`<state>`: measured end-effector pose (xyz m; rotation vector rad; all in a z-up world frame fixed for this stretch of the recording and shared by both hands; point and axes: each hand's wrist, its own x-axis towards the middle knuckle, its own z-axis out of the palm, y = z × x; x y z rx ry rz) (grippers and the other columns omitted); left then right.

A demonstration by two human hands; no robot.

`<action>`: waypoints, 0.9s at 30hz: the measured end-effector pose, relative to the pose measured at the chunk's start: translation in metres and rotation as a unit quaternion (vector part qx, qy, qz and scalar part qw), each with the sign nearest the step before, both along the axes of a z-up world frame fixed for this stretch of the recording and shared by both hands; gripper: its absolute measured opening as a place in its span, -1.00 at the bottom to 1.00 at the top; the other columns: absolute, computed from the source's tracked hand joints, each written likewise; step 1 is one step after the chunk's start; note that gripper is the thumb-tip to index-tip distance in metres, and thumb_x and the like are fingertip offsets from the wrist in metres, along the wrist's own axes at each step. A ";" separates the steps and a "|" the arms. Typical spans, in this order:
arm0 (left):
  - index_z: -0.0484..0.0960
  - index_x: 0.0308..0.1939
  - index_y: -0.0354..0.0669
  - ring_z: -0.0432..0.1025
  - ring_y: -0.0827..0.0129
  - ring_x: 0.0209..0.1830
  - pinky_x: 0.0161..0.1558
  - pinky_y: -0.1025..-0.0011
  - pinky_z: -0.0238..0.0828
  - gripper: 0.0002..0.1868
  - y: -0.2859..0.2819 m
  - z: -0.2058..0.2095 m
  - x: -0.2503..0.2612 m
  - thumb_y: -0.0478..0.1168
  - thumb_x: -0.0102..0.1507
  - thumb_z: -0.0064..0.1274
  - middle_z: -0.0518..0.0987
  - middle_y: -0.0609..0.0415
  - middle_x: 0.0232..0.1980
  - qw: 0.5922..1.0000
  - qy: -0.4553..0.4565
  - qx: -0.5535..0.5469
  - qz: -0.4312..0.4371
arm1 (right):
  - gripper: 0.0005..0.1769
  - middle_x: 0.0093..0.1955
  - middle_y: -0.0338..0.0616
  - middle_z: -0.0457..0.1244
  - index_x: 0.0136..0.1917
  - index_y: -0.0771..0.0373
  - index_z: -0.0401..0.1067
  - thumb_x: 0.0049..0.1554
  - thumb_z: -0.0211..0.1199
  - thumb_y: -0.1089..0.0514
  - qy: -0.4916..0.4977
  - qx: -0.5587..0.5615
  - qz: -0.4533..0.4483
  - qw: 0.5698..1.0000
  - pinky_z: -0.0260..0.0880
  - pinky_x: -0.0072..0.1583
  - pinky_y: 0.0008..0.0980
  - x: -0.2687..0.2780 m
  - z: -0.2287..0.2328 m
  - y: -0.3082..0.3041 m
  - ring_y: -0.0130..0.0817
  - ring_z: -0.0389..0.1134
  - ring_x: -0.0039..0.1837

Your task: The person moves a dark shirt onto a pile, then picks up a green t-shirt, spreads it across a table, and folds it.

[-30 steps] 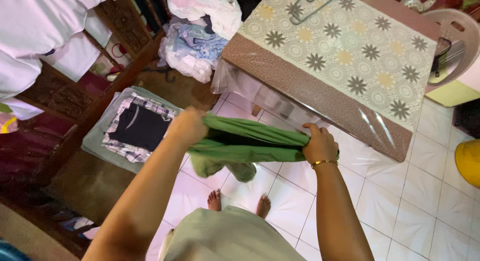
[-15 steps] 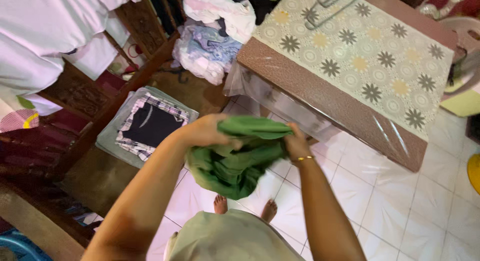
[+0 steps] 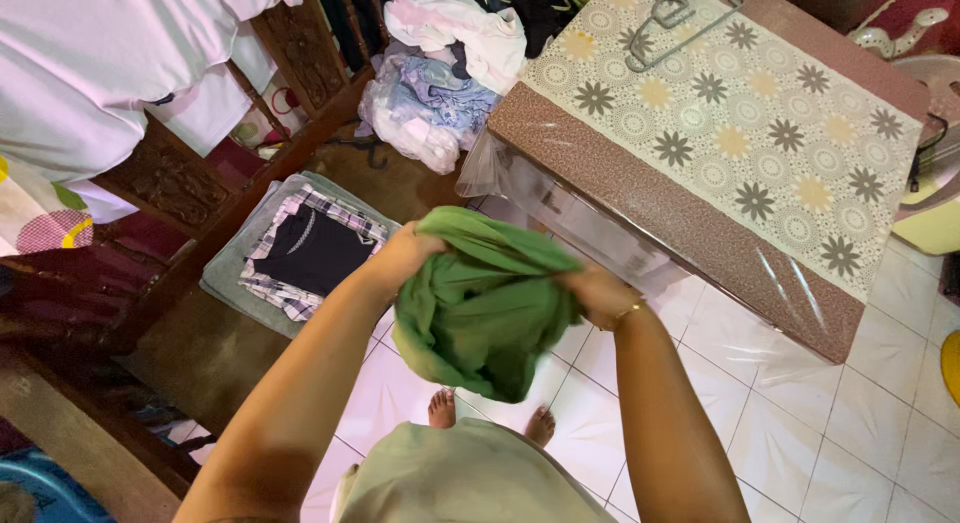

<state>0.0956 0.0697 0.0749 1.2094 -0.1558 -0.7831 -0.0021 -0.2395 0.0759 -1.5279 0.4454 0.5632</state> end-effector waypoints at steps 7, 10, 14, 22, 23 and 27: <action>0.69 0.02 -0.23 0.57 0.22 -0.10 0.00 0.31 0.48 -0.55 -0.016 0.051 -0.013 -0.08 0.14 0.33 0.68 -0.06 -0.07 0.859 -0.273 0.408 -0.148 | -0.33 0.23 -0.04 0.37 0.32 0.25 0.36 -0.06 0.46 0.19 -0.087 0.013 0.002 0.996 0.45 0.23 -0.13 0.001 0.057 0.000 -0.13 0.39 0.25; 0.71 0.03 -0.25 0.60 0.30 -0.10 -0.01 0.35 0.51 -0.64 -0.022 0.035 -0.005 -0.18 0.19 0.18 0.73 -0.01 -0.06 0.954 -0.129 0.250 -0.104 | -0.32 0.18 -0.11 0.40 0.27 0.20 0.42 -0.12 0.55 0.17 -0.137 -0.256 0.126 0.949 0.41 0.28 -0.23 -0.001 0.054 0.011 -0.18 0.42 0.23; 0.65 0.11 -0.25 0.57 0.40 -0.06 0.02 0.38 0.51 -0.60 -0.035 0.016 -0.009 -0.20 0.21 0.13 0.70 0.12 -0.02 0.995 0.002 0.054 -0.082 | -0.50 0.20 -0.03 0.37 0.29 0.14 0.52 0.05 0.40 0.22 -0.142 -0.434 0.095 0.884 0.42 0.28 -0.21 -0.002 0.020 -0.001 -0.11 0.41 0.22; 0.60 0.14 -0.05 0.56 0.10 0.02 0.08 0.21 0.46 -0.48 -0.022 0.091 -0.013 -0.15 0.08 0.25 0.70 -0.10 0.01 0.803 -0.314 0.481 -0.157 | -0.29 0.27 0.09 0.32 0.38 0.30 0.32 -0.03 0.41 0.18 -0.078 0.181 -0.079 0.977 0.44 0.26 -0.07 -0.018 0.025 -0.050 -0.11 0.40 0.24; 0.58 0.17 0.01 0.54 0.02 0.06 0.09 0.15 0.45 -0.51 -0.020 0.090 -0.010 -0.20 0.13 0.15 0.68 -0.14 0.03 0.762 -0.315 0.542 -0.158 | -0.25 0.28 0.02 0.31 0.40 0.20 0.29 -0.05 0.42 0.17 -0.072 0.174 -0.026 0.982 0.43 0.28 -0.12 -0.020 0.037 -0.053 -0.18 0.39 0.25; 0.63 0.02 -0.09 0.49 -0.01 0.12 0.11 0.13 0.43 -0.62 -0.020 0.036 -0.004 -0.20 0.12 0.16 0.63 -0.13 0.08 0.761 -0.410 0.496 -0.076 | -0.19 0.23 -0.10 0.40 0.38 0.12 0.30 -0.11 0.53 0.12 0.031 -0.169 0.154 0.973 0.40 0.30 -0.30 -0.013 0.052 -0.036 -0.25 0.42 0.26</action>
